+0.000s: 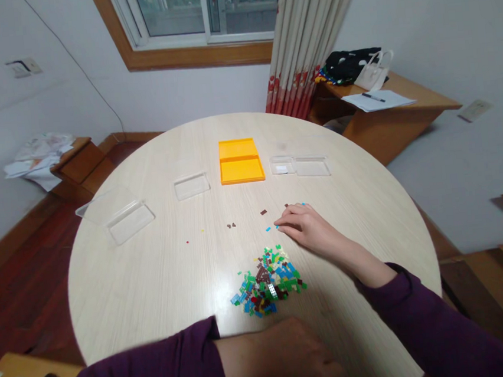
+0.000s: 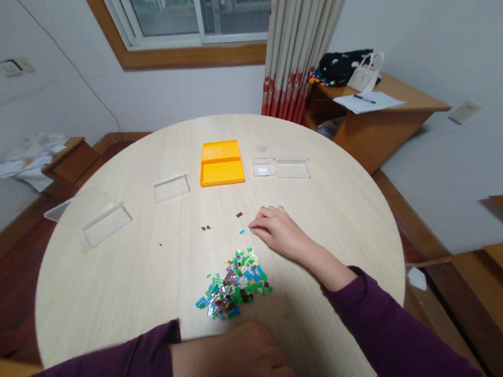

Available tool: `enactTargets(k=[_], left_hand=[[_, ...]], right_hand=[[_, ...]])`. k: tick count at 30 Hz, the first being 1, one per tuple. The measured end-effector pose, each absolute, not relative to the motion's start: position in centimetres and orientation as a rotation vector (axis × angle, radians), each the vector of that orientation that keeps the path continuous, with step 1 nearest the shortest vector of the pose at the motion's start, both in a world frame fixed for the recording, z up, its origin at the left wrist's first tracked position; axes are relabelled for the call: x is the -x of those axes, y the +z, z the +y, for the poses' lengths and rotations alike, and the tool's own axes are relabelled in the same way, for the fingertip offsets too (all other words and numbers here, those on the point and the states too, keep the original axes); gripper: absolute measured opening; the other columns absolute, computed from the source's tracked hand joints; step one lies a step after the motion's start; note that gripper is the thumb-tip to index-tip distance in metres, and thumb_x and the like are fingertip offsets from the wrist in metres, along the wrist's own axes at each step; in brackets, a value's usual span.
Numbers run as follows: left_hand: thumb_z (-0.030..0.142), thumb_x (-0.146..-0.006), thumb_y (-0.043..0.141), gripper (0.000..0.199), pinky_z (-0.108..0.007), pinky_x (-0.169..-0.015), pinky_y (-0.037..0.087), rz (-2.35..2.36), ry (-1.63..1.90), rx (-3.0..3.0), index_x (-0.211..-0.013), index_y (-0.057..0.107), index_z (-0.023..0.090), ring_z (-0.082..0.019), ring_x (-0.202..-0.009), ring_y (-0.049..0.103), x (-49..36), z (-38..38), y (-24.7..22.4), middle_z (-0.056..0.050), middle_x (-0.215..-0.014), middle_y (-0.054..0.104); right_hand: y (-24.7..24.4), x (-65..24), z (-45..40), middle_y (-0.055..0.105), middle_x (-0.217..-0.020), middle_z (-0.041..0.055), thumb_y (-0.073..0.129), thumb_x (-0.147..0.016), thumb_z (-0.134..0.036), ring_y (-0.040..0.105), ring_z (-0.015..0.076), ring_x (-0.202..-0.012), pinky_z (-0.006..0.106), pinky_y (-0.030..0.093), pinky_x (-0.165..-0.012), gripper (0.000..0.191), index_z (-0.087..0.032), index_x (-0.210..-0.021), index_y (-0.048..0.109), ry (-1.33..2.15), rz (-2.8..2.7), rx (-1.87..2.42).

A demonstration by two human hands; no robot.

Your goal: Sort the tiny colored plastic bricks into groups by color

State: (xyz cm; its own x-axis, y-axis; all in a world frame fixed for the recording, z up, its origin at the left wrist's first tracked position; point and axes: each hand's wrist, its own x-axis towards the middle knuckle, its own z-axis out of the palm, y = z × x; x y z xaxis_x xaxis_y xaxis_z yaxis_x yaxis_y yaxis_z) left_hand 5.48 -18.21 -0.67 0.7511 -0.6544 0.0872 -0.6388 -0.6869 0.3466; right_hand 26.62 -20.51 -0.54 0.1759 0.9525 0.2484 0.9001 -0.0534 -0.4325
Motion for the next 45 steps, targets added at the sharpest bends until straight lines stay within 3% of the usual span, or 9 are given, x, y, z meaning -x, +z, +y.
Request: enactTargets(k=[3,7,19,33,45], left_hand=[[0.024,-0.087,0.061,0.018,-0.028,-0.04,0.026,-0.983,-0.014,-2.592,-0.071,0.062,0.017,-0.013,-0.049,0.057,-5.4,-18.2,-0.8,0.001,-0.057,0.065],[0.024,-0.086,0.062,0.017,-0.027,-0.038,0.023,-0.985,-0.057,-2.609,-0.071,0.062,0.017,-0.013,-0.05,0.058,-5.5,-18.2,-0.7,0.001,-0.057,0.065],[0.024,-0.091,0.059,0.019,-0.027,-0.041,0.035,-1.035,-0.237,-2.695,-0.074,0.065,0.018,-0.012,-0.057,0.064,-5.9,-18.0,1.7,0.003,-0.062,0.068],[0.024,-0.09,0.058,0.018,-0.028,-0.041,0.035,-1.0,-0.248,-2.674,-0.072,0.059,0.019,-0.013,-0.061,0.066,-5.8,-18.1,1.3,0.001,-0.065,0.07],[0.023,-0.083,0.067,0.017,-0.028,-0.039,0.034,-1.0,-0.024,-2.673,-0.068,0.062,0.019,-0.013,-0.053,0.061,-5.5,-18.2,0.0,0.003,-0.059,0.067]], right_hand=[[-0.4,-26.6,-20.5,0.07,-0.088,0.0064,0.063,-0.09,-0.018,0.063,0.022,-0.089,0.038,0.042,-0.081,0.01,-0.021,-0.088,0.073,0.132,-1.717,1.976],[-0.2,-25.9,-20.4,0.07,-0.092,0.0068,0.062,-0.091,-0.021,0.062,0.0225,-0.09,0.039,0.042,-0.082,0.012,-0.022,-0.096,0.073,0.101,-1.702,1.927],[-0.5,-25.0,-19.8,0.068,-0.087,0.0053,0.06,-0.094,-0.02,0.059,0.0206,-0.086,0.035,0.037,-0.078,0.012,-0.021,-0.085,0.069,0.077,-1.803,1.896],[-0.7,-25.0,-19.9,0.067,-0.085,0.0074,0.053,-0.097,-0.023,0.058,0.0219,-0.083,0.037,0.037,-0.076,0.02,-0.021,-0.087,0.071,-0.015,-1.86,1.877],[-0.1,-25.7,-20.4,0.068,-0.085,0.0072,0.05,-0.097,-0.022,0.059,0.0216,-0.082,0.036,0.036,-0.074,0.021,-0.021,-0.093,0.07,-0.122,-1.716,1.886]])
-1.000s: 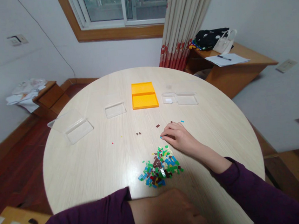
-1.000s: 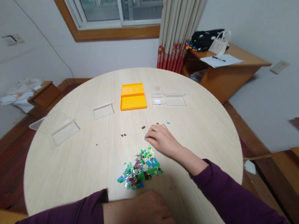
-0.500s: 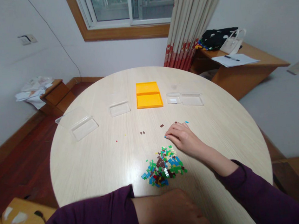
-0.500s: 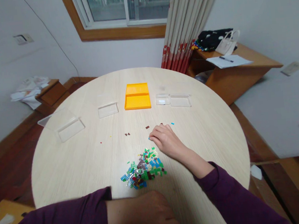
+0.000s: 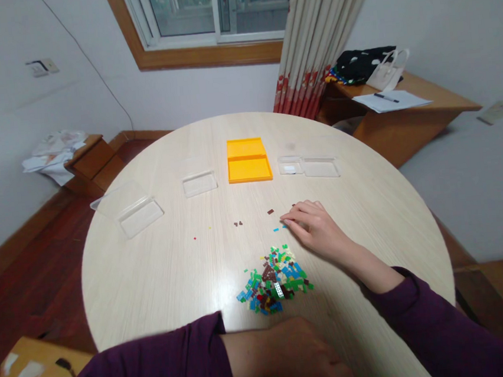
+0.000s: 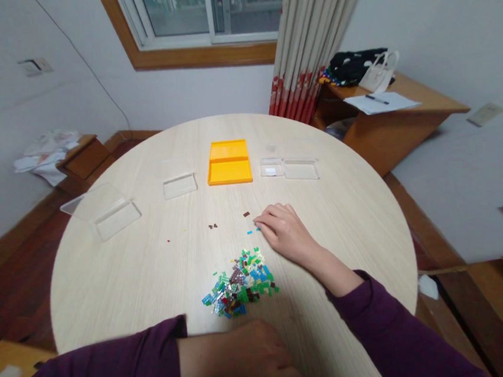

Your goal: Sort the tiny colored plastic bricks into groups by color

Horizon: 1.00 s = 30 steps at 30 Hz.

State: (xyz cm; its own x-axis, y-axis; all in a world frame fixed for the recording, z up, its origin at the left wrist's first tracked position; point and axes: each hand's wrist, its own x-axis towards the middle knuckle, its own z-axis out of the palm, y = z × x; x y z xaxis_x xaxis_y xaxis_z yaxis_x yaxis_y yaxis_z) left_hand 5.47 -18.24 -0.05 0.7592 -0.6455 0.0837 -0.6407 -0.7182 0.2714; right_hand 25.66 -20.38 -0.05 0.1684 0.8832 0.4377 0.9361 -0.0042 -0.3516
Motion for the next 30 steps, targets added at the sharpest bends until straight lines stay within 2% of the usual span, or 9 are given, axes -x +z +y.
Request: enactTargets(k=[7,15,18,25,30], left_hand=[[0.022,-0.084,0.065,0.02,-0.027,-0.038,0.033,-1.043,0.082,-2.607,-0.065,0.058,0.019,-0.012,-0.049,0.057,-5.4,-18.2,-1.1,0.002,-0.057,0.064],[0.023,-0.087,0.062,0.018,-0.028,-0.04,0.03,-1.008,-0.129,-2.655,-0.07,0.062,0.018,-0.012,-0.053,0.06,-5.6,-18.1,0.5,0.003,-0.059,0.066],[0.023,-0.088,0.06,0.018,-0.028,-0.039,0.028,-1.001,-0.158,-2.667,-0.071,0.063,0.017,-0.012,-0.053,0.06,-5.7,-18.1,0.8,0.002,-0.059,0.066],[0.022,-0.086,0.062,0.017,-0.028,-0.038,0.026,-1.004,-0.115,-2.65,-0.07,0.063,0.016,-0.013,-0.051,0.06,-5.7,-18.2,0.3,0.002,-0.057,0.064],[0.025,-0.087,0.061,0.019,-0.028,-0.038,0.024,-0.998,-0.079,-2.622,-0.069,0.062,0.017,-0.013,-0.05,0.058,-5.7,-18.2,-0.1,0.002,-0.055,0.064]], right_hand=[[0.3,-26.3,-21.0,0.067,-0.084,0.0053,0.049,-0.085,-0.013,0.06,0.023,-0.088,0.038,0.038,-0.077,0.022,-0.023,-0.084,0.069,-0.075,-1.719,1.91],[1.3,-29.4,-22.2,0.065,-0.081,0.0075,0.05,-0.081,-0.016,0.061,0.0247,-0.083,0.04,0.041,-0.076,0.023,-0.021,-0.077,0.072,-0.308,-1.368,2.036],[1.4,-30.0,-22.6,0.067,-0.082,0.0077,0.048,-0.079,-0.013,0.062,0.0251,-0.084,0.041,0.042,-0.077,0.026,-0.021,-0.077,0.072,-0.29,-1.324,2.071],[1.4,-27.9,-22.2,0.076,-0.095,0.0058,0.044,-0.087,-0.013,0.068,0.0211,-0.088,0.04,0.049,-0.084,0.034,-0.023,-0.097,0.075,0.159,-1.596,2.015],[1.2,-26.7,-21.9,0.077,-0.103,0.0054,0.04,-0.09,-0.011,0.069,0.0203,-0.096,0.041,0.049,-0.091,0.04,-0.022,-0.109,0.074,0.275,-1.755,1.973]])
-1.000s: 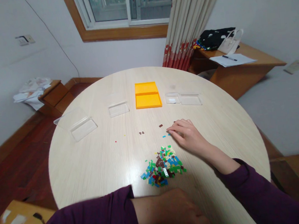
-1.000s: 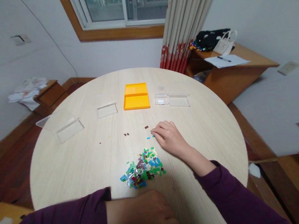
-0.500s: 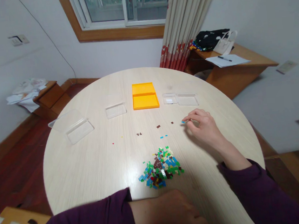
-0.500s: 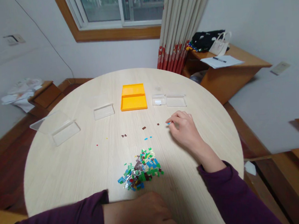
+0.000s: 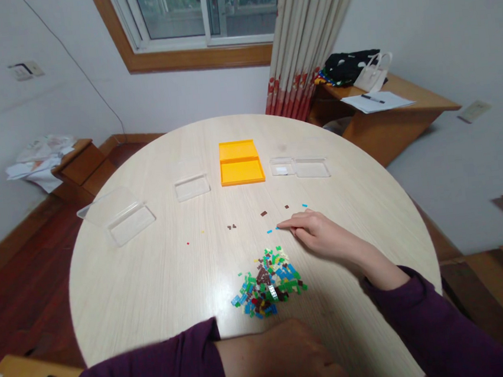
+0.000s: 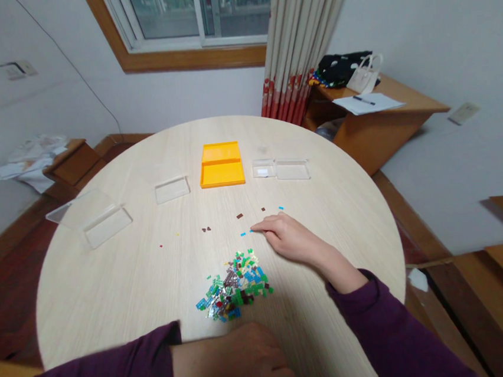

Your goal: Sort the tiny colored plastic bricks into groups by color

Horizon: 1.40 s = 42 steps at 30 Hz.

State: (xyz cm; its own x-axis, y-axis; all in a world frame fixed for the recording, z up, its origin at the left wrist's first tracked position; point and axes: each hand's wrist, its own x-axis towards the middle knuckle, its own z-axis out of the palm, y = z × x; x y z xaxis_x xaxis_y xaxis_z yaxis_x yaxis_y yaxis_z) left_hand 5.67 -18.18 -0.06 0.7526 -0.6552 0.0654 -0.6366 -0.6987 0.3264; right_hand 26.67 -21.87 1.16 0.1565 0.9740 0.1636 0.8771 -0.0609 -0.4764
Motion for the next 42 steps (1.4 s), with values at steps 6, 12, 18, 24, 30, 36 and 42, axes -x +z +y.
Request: enactTargets(k=[6,12,18,24,30,36,42], left_hand=[[0.024,-0.087,0.06,0.017,-0.028,-0.038,0.024,-1.0,-0.061,-2.61,-0.071,0.062,0.017,-0.013,-0.05,0.057,-5.5,-18.2,-0.7,0.002,-0.057,0.065],[0.024,-0.087,0.06,0.018,-0.028,-0.038,0.025,-0.999,-0.093,-2.61,-0.071,0.062,0.017,-0.014,-0.051,0.058,-5.5,-18.2,-0.7,0.001,-0.059,0.066],[0.023,-0.086,0.063,0.016,-0.028,-0.039,0.027,-0.99,-0.006,-2.602,-0.071,0.061,0.017,-0.013,-0.05,0.058,-5.4,-18.3,-1.1,0.002,-0.057,0.065],[0.022,-0.085,0.063,0.016,-0.028,-0.04,0.029,-1.009,-0.022,-2.602,-0.07,0.062,0.017,-0.013,-0.051,0.059,-5.4,-18.4,-1.3,0.001,-0.059,0.066],[0.024,-0.087,0.062,0.018,-0.028,-0.039,0.027,-1.01,-0.043,-2.597,-0.07,0.062,0.016,-0.013,-0.05,0.06,-5.5,-18.3,-1.0,0.001,-0.058,0.066],[0.024,-0.086,0.064,0.018,-0.028,-0.04,0.03,-1.006,-0.004,-2.594,-0.069,0.061,0.017,-0.013,-0.05,0.06,-5.5,-18.3,-1.1,0.002,-0.057,0.065],[0.024,-0.089,0.06,0.019,-0.027,-0.04,0.031,-1.025,-0.076,-2.635,-0.072,0.062,0.018,-0.012,-0.051,0.06,-5.5,-18.2,-0.3,0.003,-0.057,0.064]], right_hand=[[1.6,-26.4,-21.8,0.076,-0.108,0.0083,0.039,-0.089,-0.008,0.068,0.0215,-0.099,0.042,0.048,-0.094,0.044,-0.018,-0.117,0.071,0.299,-1.843,1.995],[2.1,-26.1,-21.9,0.076,-0.103,0.0071,0.04,-0.087,-0.007,0.067,0.0206,-0.096,0.04,0.048,-0.092,0.046,-0.02,-0.119,0.071,0.284,-1.871,2.013],[1.8,-26.5,-22.0,0.076,-0.102,0.0062,0.04,-0.088,-0.007,0.067,0.0193,-0.095,0.039,0.048,-0.091,0.046,-0.022,-0.12,0.07,0.261,-1.856,1.991],[1.8,-26.6,-22.0,0.076,-0.102,0.0068,0.039,-0.087,-0.005,0.067,0.0188,-0.093,0.039,0.047,-0.09,0.049,-0.02,-0.121,0.069,0.253,-1.881,1.981],[1.6,-27.1,-22.1,0.077,-0.099,0.0078,0.039,-0.086,-0.005,0.068,0.0201,-0.091,0.04,0.047,-0.09,0.047,-0.018,-0.117,0.072,0.258,-1.913,2.028],[1.5,-28.5,-22.7,0.077,-0.101,0.0086,0.04,-0.086,-0.007,0.068,0.0227,-0.091,0.042,0.048,-0.086,0.043,-0.018,-0.107,0.075,0.152,-1.814,2.098],[2.5,-25.8,-22.3,0.076,-0.092,0.0052,0.04,-0.087,-0.006,0.066,0.0167,-0.085,0.037,0.047,-0.085,0.044,-0.021,-0.109,0.074,0.389,-1.94,1.813]])
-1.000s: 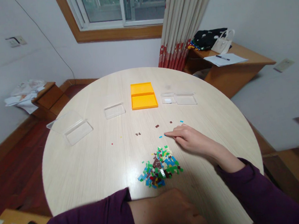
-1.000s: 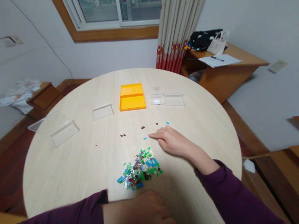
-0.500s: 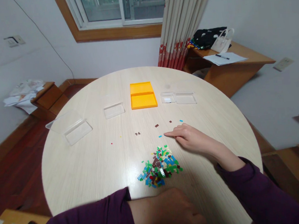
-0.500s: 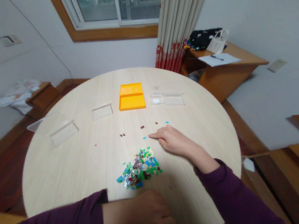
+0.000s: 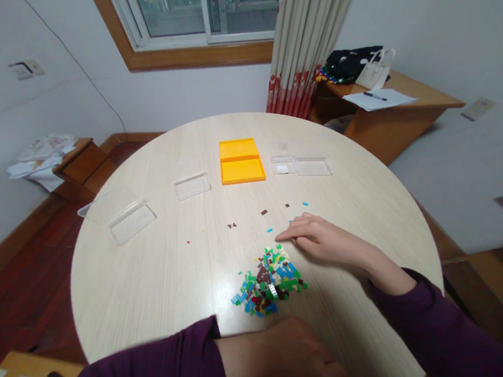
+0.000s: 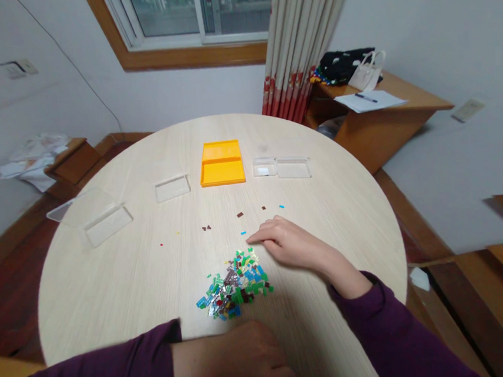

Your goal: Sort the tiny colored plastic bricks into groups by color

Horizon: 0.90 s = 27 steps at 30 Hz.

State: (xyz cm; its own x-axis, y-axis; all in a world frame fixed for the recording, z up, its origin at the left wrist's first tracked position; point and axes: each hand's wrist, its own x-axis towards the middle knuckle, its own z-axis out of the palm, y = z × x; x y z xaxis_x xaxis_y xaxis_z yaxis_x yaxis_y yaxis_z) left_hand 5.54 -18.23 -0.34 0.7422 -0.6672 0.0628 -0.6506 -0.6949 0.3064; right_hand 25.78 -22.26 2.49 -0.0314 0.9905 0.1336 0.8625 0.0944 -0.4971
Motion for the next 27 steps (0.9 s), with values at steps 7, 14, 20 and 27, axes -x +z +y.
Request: enactTargets(k=[7,14,20,27], left_hand=[[0.023,-0.091,0.055,0.021,-0.028,-0.041,0.036,-1.013,-0.19,-2.674,-0.071,0.062,0.019,-0.012,-0.056,0.063,-5.6,-17.9,1.3,0.002,-0.061,0.068],[0.024,-0.088,0.06,0.018,-0.029,-0.038,0.031,-0.994,-0.147,-2.714,-0.07,0.061,0.02,-0.012,-0.051,0.056,-5.4,-18.3,0.6,0.004,-0.057,0.065],[0.022,-0.086,0.062,0.02,-0.029,-0.041,0.033,-0.942,0.008,-2.645,-0.066,0.058,0.02,-0.013,-0.052,0.057,-5.1,-18.1,-0.1,0.002,-0.056,0.063],[0.02,-0.091,0.055,0.022,-0.029,-0.041,0.033,-0.991,-0.123,-2.648,-0.069,0.058,0.02,-0.013,-0.053,0.059,-5.4,-17.9,0.4,0.002,-0.057,0.063]], right_hand=[[3.1,-24.2,-22.1,0.073,-0.083,0.0016,0.041,-0.087,-0.004,0.062,0.0157,-0.082,0.04,0.042,-0.091,0.045,-0.026,-0.102,0.076,0.612,-2.089,1.728],[2.9,-24.9,-22.3,0.071,-0.079,0.0024,0.041,-0.089,-0.005,0.06,0.015,-0.077,0.035,0.043,-0.085,0.039,-0.022,-0.094,0.076,0.553,-2.003,1.697],[3.0,-24.8,-22.2,0.07,-0.077,0.0014,0.041,-0.092,-0.006,0.059,0.0162,-0.079,0.036,0.04,-0.085,0.04,-0.024,-0.097,0.076,0.571,-2.098,1.711],[2.8,-25.0,-22.3,0.071,-0.083,0.0033,0.039,-0.089,-0.005,0.059,0.0171,-0.082,0.037,0.04,-0.083,0.044,-0.024,-0.104,0.076,0.492,-2.094,1.794]])
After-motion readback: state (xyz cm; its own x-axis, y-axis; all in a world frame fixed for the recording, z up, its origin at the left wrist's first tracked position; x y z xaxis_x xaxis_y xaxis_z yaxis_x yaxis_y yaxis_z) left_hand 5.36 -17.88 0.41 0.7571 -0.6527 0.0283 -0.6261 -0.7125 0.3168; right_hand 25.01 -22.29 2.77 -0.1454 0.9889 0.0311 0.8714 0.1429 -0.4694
